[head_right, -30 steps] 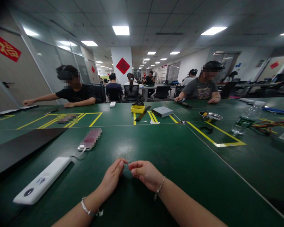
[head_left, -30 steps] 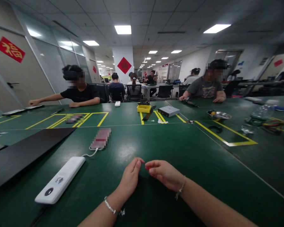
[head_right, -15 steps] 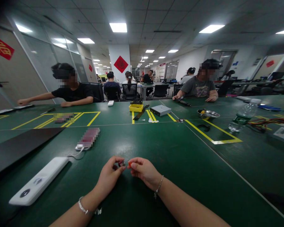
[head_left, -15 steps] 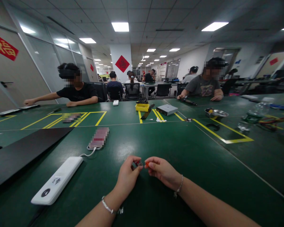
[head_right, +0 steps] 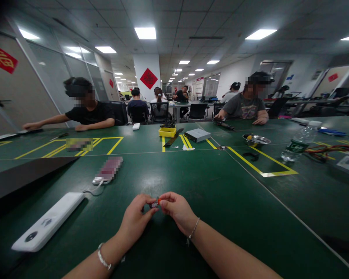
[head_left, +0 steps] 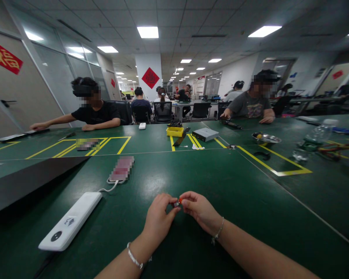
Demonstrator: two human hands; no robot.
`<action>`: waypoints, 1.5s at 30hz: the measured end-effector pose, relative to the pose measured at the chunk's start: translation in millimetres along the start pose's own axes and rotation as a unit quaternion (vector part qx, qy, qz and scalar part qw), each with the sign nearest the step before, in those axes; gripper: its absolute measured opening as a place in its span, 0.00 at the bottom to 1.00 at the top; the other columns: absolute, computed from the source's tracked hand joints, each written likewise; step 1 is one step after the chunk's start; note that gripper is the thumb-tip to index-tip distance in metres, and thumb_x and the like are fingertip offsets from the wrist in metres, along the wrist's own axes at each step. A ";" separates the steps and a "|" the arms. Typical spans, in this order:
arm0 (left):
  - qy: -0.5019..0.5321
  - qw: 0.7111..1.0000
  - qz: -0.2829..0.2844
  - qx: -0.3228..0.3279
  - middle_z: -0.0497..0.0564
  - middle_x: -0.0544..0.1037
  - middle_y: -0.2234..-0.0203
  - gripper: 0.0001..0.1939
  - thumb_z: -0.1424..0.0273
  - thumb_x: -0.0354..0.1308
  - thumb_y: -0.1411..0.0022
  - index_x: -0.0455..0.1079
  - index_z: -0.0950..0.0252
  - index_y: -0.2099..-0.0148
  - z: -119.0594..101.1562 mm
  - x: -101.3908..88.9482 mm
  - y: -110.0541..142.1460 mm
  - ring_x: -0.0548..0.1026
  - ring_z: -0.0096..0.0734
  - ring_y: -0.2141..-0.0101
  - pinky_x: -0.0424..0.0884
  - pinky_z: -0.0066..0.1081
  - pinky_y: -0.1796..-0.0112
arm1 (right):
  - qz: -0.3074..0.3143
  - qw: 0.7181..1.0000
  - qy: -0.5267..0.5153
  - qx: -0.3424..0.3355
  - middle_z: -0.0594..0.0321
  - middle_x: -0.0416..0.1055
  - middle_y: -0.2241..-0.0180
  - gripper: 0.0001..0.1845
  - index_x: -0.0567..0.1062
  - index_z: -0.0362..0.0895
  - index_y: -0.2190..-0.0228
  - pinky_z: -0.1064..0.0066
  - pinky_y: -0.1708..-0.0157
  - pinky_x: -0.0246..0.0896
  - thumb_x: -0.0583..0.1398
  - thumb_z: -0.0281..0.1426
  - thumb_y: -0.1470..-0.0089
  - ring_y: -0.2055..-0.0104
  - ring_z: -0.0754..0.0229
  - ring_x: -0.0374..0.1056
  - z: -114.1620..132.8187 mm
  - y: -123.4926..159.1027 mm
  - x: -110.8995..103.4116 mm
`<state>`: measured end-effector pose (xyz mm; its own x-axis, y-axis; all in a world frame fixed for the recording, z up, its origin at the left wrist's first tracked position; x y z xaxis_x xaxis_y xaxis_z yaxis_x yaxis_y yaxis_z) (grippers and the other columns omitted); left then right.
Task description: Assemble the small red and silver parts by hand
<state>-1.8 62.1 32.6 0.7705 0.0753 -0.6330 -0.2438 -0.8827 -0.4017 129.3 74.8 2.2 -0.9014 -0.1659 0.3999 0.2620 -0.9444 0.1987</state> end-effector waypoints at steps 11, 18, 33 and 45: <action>-0.079 0.994 -0.072 0.027 0.48 0.71 0.73 0.02 0.71 0.53 0.45 0.65 0.63 0.67 -10.7 -6.6 2.4 0.68 0.32 0.68 0.63 0.31 0.66 | -0.070 0.997 0.027 -0.016 0.57 0.70 0.65 0.22 0.74 0.41 0.63 0.72 0.66 0.57 0.61 0.41 0.60 0.64 0.62 0.64 -10.9 14.3 10.6; -0.104 0.991 -0.078 0.037 0.50 0.71 0.72 0.03 0.70 0.53 0.45 0.65 0.63 0.68 -11.7 -6.5 3.8 0.68 0.32 0.68 0.63 0.31 0.66 | -0.073 0.995 0.069 -0.019 0.58 0.71 0.64 0.22 0.74 0.42 0.62 0.72 0.67 0.57 0.61 0.41 0.59 0.65 0.62 0.63 -10.6 16.2 9.8; -0.147 0.981 -0.110 0.068 0.48 0.70 0.75 0.02 0.70 0.53 0.46 0.65 0.63 0.69 -16.5 -7.7 5.2 0.67 0.32 0.70 0.65 0.31 0.69 | -0.086 0.996 0.011 -0.018 0.57 0.71 0.63 0.22 0.74 0.41 0.62 0.73 0.69 0.59 0.62 0.40 0.61 0.66 0.63 0.64 -11.5 20.6 15.0; -0.133 0.983 -0.113 0.061 0.48 0.69 0.75 0.03 0.70 0.53 0.45 0.65 0.64 0.70 -17.5 -3.8 6.9 0.68 0.31 0.71 0.64 0.31 0.69 | -0.068 0.990 -0.120 0.004 0.55 0.71 0.66 0.21 0.74 0.39 0.64 0.69 0.65 0.61 0.63 0.39 0.61 0.66 0.62 0.66 -13.7 29.1 24.4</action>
Point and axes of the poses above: each hand's wrist, its own y-axis away from the middle knuckle, its own x-axis out of the palm, z = x × y, the point moved 5 cm from there along -y, towards the middle knuckle
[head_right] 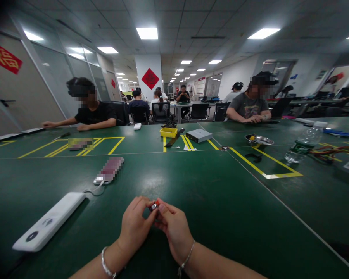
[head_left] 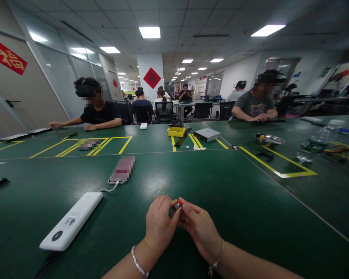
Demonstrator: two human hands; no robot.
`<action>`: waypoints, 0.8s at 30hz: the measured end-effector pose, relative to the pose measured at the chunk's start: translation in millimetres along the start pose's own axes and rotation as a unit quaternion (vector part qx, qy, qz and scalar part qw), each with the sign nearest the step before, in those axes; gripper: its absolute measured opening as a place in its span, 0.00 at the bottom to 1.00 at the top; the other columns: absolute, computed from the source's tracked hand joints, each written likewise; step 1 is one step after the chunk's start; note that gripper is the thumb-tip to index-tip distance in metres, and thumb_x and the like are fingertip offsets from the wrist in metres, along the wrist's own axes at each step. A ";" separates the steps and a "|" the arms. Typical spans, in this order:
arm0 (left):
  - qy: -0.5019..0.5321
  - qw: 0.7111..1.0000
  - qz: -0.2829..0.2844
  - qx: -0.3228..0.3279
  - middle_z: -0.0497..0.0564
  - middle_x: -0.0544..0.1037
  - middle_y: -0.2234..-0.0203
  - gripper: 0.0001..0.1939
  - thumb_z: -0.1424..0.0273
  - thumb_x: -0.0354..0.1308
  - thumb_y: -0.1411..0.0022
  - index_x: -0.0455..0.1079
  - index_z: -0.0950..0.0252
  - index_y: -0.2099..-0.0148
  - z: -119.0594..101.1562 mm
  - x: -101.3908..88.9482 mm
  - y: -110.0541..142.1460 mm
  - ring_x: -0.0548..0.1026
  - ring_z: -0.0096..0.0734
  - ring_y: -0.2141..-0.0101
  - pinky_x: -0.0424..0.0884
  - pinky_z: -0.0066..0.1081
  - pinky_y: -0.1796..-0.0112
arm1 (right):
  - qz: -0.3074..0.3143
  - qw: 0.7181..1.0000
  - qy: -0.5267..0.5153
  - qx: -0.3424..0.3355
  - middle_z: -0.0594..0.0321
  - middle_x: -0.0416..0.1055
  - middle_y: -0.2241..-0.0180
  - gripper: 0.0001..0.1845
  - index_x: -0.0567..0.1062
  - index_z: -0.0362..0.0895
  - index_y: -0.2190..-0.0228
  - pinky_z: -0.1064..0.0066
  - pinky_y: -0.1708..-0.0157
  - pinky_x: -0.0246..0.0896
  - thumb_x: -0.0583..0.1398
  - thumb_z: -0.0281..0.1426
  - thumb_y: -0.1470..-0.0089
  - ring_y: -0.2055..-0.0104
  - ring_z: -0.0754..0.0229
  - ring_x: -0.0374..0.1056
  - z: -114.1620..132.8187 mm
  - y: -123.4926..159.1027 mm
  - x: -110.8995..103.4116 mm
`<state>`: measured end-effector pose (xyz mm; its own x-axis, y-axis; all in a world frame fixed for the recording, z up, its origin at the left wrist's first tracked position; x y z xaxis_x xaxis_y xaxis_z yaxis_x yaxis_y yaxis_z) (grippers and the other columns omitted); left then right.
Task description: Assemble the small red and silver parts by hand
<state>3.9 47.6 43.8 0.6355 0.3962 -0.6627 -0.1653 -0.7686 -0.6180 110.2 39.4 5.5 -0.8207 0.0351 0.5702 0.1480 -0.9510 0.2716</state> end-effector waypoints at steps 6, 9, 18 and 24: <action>-0.009 1.000 -0.005 0.005 0.48 0.70 0.75 0.04 0.68 0.53 0.45 0.65 0.64 0.69 -2.5 0.5 1.4 0.68 0.31 0.71 0.65 0.32 0.69 | -0.068 0.990 0.107 -0.061 0.57 0.71 0.68 0.23 0.75 0.39 0.67 0.70 0.73 0.63 0.64 0.40 0.65 0.68 0.60 0.65 8.6 -0.5 -4.2; -0.006 1.000 -0.006 0.002 0.48 0.70 0.75 0.04 0.69 0.54 0.45 0.65 0.64 0.69 -3.0 0.3 2.0 0.68 0.32 0.71 0.64 0.32 0.69 | -0.058 0.993 0.090 -0.045 0.57 0.71 0.68 0.21 0.75 0.40 0.66 0.72 0.74 0.63 0.63 0.40 0.64 0.68 0.61 0.65 6.2 -0.5 -5.0; -0.007 1.000 -0.002 -0.005 0.47 0.68 0.77 0.04 0.70 0.52 0.45 0.64 0.64 0.71 -2.0 -0.5 -0.2 0.67 0.31 0.73 0.64 0.32 0.70 | -0.009 0.989 0.140 -0.051 0.57 0.70 0.67 0.19 0.74 0.38 0.67 0.74 0.75 0.61 0.61 0.39 0.60 0.68 0.62 0.65 8.6 -4.3 -2.9; -0.034 0.998 0.048 0.005 0.49 0.69 0.73 0.04 0.74 0.54 0.49 0.63 0.63 0.67 -5.5 5.2 -1.0 0.68 0.34 0.69 0.65 0.34 0.68 | -0.022 0.970 0.226 -0.084 0.63 0.69 0.75 0.13 0.72 0.39 0.75 0.75 0.75 0.58 0.62 0.35 0.64 0.74 0.66 0.63 22.7 -11.3 1.0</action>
<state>11.5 47.7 43.3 0.5633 0.3553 -0.7460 -0.2308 -0.7992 -0.5549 120.2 57.1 20.6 -0.9881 -0.0261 0.1515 0.0470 -0.9895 0.1365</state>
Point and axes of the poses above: each hand's wrist, its own y-axis away from the middle knuckle, its own x-axis out of the palm, z = x × y, the point moved 5 cm from there along -y, towards the middle knuckle
